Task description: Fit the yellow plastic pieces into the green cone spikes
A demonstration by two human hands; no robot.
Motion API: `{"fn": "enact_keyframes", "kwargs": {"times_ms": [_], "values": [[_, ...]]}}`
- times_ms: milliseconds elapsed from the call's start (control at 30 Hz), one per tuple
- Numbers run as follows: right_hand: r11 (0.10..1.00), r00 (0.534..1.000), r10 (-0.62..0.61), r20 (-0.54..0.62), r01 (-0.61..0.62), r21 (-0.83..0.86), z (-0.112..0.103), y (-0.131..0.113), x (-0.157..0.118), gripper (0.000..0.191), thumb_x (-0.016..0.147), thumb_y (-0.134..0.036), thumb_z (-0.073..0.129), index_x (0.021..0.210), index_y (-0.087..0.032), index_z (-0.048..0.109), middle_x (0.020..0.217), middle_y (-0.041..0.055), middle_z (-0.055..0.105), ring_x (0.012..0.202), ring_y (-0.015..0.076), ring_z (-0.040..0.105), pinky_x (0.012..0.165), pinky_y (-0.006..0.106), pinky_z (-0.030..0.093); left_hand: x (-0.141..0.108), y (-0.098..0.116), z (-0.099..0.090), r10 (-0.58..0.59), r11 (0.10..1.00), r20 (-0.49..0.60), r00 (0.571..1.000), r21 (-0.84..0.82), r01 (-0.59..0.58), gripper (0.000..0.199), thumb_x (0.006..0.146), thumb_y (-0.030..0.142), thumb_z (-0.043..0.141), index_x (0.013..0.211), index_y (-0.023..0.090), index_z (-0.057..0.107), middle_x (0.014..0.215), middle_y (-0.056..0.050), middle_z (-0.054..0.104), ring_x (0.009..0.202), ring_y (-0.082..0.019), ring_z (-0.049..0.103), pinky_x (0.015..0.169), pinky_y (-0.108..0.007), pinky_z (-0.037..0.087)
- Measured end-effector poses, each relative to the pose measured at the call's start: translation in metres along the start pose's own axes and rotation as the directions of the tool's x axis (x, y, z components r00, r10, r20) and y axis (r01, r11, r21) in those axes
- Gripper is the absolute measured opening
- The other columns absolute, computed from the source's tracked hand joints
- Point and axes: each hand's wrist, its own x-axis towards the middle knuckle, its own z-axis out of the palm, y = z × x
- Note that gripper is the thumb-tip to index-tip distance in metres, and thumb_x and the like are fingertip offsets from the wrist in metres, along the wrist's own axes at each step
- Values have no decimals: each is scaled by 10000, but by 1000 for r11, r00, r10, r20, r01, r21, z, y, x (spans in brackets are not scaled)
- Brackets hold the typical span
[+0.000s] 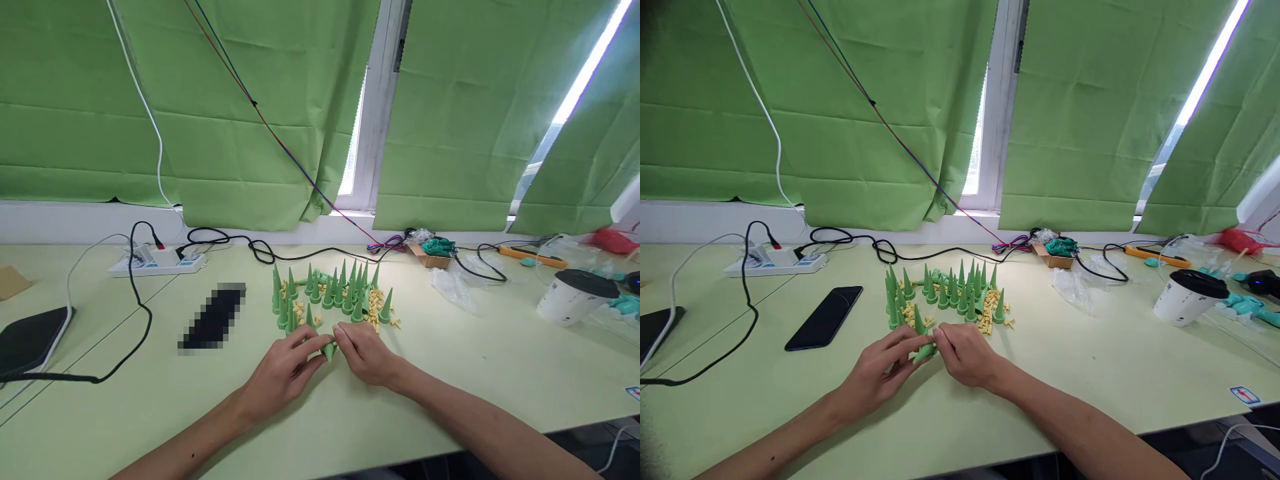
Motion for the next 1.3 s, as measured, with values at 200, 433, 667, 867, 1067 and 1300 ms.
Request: {"fn": "enact_keyframes", "kwargs": {"times_ms": [200,433,667,867,1067,1300], "values": [[1000,1000,-1,-20,1,3,1,-1,0,362,1054,-308,255,700,-230,238,582,-56,277,504,114,264,522,284,219,-1,-1,1,70,996,-8,997,53,-70,345,990,114,401,1275,213,568,921,-66,610,675,-108,570,605,-200,454],[1000,992,3,-130,-1,18,3,1,-1,368,1061,-325,272,704,-232,269,595,-48,326,511,115,307,520,271,259,-2,2,3,-87,996,-11,996,-29,87,271,982,176,441,1240,227,505,886,-19,594,574,-83,509,549,-189,431],[998,973,-20,-229,35,61,3,1,-2,402,1075,-376,230,704,-235,291,594,-46,345,498,117,325,508,262,272,2,4,0,-314,938,40,949,-139,316,205,991,316,439,863,194,543,655,41,490,559,-110,436,532,-212,354],[996,987,-71,-146,79,48,2,2,-4,428,1072,-431,203,711,-234,323,606,-34,378,507,123,342,511,269,283,10,5,-2,-345,882,207,916,-262,391,402,999,435,354,761,173,544,609,26,459,552,-124,407,525,-229,354],[995,994,-65,-84,72,75,0,2,-3,425,1069,-448,199,721,-235,316,598,-43,359,493,117,331,505,265,282,12,8,-2,-410,828,245,878,-304,472,423,974,498,409,771,164,572,630,26,467,539,-114,414,479,-211,330],[992,995,-56,-78,65,111,0,2,-3,383,1070,-410,223,737,-237,300,603,-48,347,496,119,323,514,270,273,11,7,-1,-427,825,245,871,-288,486,409,977,486,415,799,159,587,617,36,455,530,-112,417,475,-212,320]]}}
